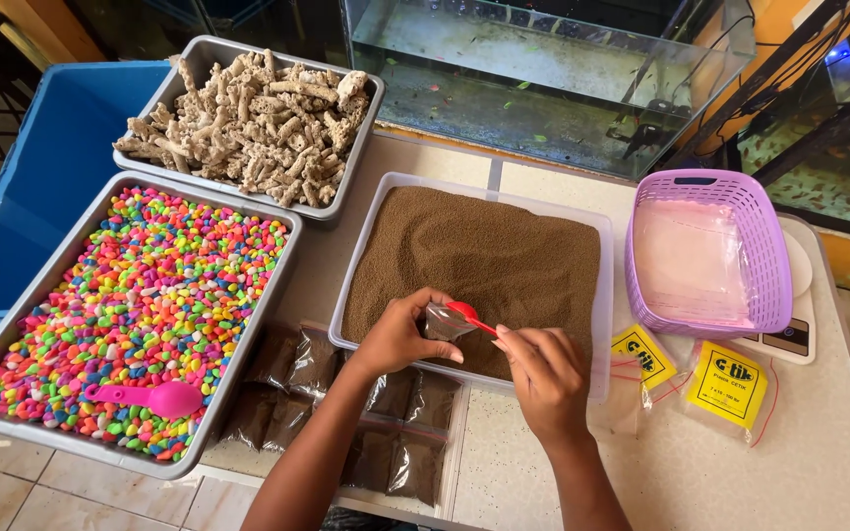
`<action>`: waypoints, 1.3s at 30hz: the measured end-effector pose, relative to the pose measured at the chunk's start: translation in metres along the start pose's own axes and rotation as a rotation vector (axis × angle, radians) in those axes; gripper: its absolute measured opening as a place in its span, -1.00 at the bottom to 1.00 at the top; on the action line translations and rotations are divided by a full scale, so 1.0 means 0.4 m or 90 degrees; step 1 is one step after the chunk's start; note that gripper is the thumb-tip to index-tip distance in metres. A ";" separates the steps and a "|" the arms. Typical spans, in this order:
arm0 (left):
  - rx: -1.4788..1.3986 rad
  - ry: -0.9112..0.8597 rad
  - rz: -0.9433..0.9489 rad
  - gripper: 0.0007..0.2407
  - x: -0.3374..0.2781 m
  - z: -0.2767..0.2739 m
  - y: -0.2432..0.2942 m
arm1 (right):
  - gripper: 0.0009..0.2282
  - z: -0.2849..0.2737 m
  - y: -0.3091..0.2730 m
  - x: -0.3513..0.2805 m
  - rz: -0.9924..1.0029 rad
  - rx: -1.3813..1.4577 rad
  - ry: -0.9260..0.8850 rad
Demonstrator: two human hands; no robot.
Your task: Filling small plastic bags with brown granular material using a scoop
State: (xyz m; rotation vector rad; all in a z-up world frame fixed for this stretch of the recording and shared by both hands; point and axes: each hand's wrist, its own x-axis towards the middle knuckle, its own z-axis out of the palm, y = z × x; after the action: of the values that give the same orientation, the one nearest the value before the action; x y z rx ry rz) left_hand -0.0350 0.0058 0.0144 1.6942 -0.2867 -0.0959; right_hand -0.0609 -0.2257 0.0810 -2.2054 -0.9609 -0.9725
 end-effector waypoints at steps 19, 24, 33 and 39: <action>0.067 0.047 0.034 -0.76 -0.001 -0.004 -0.015 | -0.76 0.076 0.122 -0.133 0.409 0.030 -0.385; -0.002 0.113 0.087 -0.38 -0.014 0.011 -0.006 | -0.78 0.106 0.059 -0.100 0.462 0.071 -0.362; 0.024 0.115 0.070 -0.56 -0.017 0.006 0.020 | -0.78 0.101 0.065 -0.112 0.561 0.138 -0.198; 0.093 0.068 -0.062 -0.58 -0.018 0.005 0.066 | -0.76 0.030 0.045 -0.063 0.587 0.152 -0.137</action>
State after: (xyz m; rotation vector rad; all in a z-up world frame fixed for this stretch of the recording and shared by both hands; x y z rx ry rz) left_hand -0.0459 0.0025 0.0396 1.8509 -0.1347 -0.0573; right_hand -0.0542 -0.2379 0.0508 -2.1875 -0.0538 -0.1810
